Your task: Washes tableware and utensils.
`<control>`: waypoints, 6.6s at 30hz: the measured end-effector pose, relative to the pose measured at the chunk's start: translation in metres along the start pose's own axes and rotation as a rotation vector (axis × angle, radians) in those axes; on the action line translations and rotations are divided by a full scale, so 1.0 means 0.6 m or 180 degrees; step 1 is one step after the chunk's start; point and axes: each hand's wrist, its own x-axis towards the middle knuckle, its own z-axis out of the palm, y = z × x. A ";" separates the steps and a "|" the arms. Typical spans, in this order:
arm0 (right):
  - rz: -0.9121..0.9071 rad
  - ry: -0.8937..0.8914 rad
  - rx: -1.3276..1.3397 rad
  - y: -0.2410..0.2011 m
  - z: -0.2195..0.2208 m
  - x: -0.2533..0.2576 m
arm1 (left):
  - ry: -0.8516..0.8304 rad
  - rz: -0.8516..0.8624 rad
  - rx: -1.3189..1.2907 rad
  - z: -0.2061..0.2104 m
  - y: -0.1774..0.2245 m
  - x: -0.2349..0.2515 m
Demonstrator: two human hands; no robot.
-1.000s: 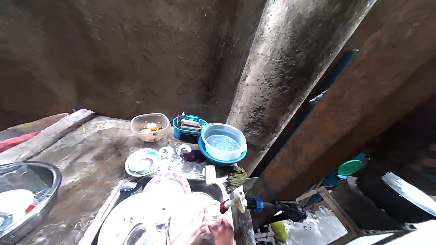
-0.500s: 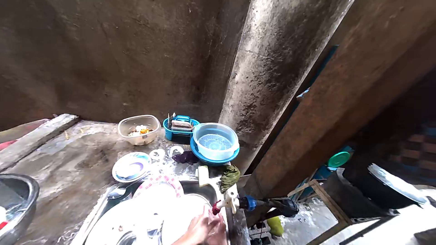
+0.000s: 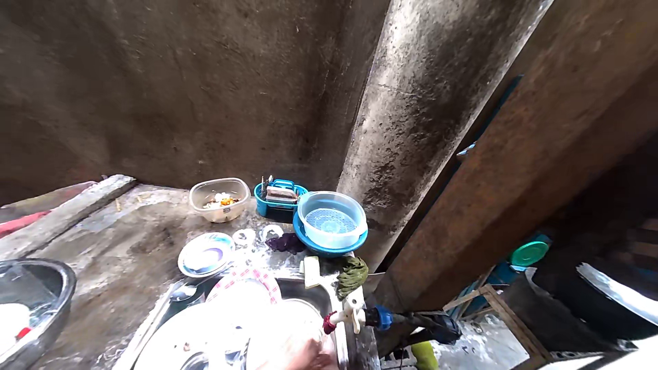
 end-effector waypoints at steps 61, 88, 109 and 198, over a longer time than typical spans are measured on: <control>-0.1044 0.0384 0.0352 0.109 -0.090 0.082 | 0.1279 -0.1590 -0.2654 0.012 0.000 0.066; 0.0220 -0.0196 0.0862 0.097 -0.088 0.148 | -0.0892 -0.0485 -0.0043 -0.052 0.037 0.091; -0.4105 -0.0370 -0.4713 0.108 0.168 0.078 | 0.0085 -0.2694 -0.2196 -0.152 -0.104 -0.182; -0.3526 -0.0905 -0.5913 0.135 -0.033 0.144 | -0.0250 -0.1446 -0.0510 -0.122 -0.070 -0.157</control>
